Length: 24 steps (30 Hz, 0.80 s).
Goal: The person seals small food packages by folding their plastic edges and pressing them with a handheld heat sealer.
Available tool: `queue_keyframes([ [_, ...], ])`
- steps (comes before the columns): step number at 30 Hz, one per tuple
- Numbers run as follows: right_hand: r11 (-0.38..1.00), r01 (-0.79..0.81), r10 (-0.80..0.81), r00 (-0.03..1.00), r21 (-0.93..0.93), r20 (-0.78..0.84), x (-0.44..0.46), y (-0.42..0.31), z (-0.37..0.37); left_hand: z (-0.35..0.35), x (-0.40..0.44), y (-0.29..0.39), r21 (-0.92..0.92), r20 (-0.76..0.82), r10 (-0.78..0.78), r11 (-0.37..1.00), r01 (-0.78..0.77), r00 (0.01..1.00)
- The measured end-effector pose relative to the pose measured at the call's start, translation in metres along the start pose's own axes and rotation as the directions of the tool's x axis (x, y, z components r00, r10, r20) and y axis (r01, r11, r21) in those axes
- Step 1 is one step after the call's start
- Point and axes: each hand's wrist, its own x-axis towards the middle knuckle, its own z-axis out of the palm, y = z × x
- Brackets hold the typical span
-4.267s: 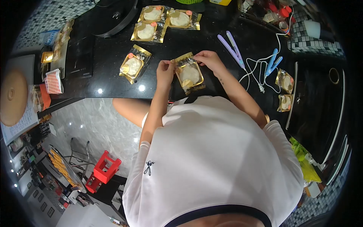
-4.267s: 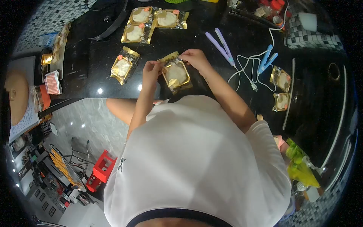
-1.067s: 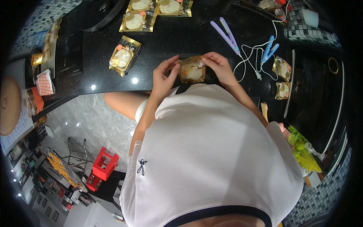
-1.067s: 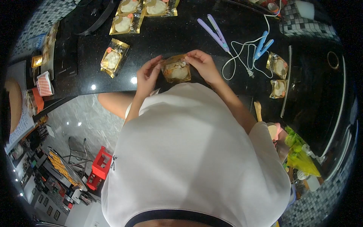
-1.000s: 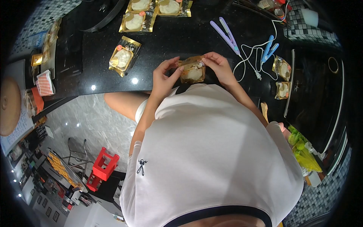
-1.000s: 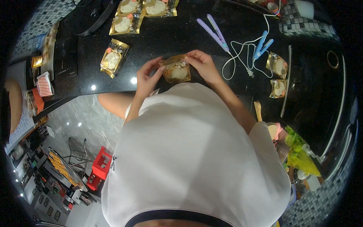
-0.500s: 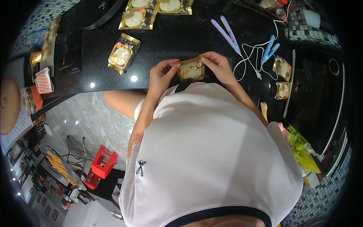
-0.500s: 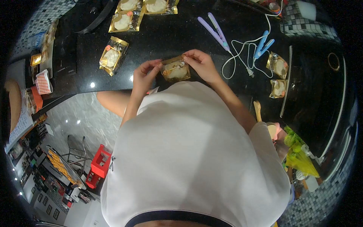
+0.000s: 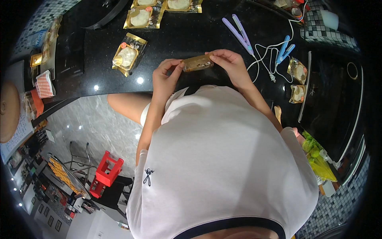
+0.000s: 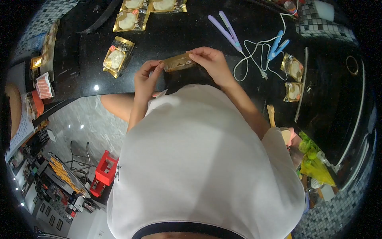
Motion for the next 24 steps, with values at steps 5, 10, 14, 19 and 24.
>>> queue_keyframes([
  [5,1.0,0.02,-0.021,0.999,-0.018,-0.028,0.009,0.006,0.001,0.004,0.004,0.0,-0.072,-0.001,-0.074,0.995,0.073,0.997],
  [10,1.0,-0.005,0.005,1.0,-0.021,-0.016,0.008,0.009,-0.003,0.007,0.007,0.0,-0.03,-0.005,-0.112,0.993,0.112,0.994],
  [14,0.992,0.098,-0.102,0.994,-0.079,-0.049,0.009,0.007,-0.003,0.01,0.011,0.002,-0.103,-0.032,-0.176,0.98,0.172,0.984],
  [19,0.993,0.07,-0.076,0.995,-0.092,-0.065,0.009,0.005,0.001,0.011,0.015,0.014,-0.224,-0.062,-0.272,0.941,0.253,0.96],
  [24,0.979,0.114,-0.132,0.987,-0.17,-0.095,0.021,0.013,0.002,0.016,0.024,0.008,-0.347,-0.05,-0.345,0.886,0.307,0.937],
])
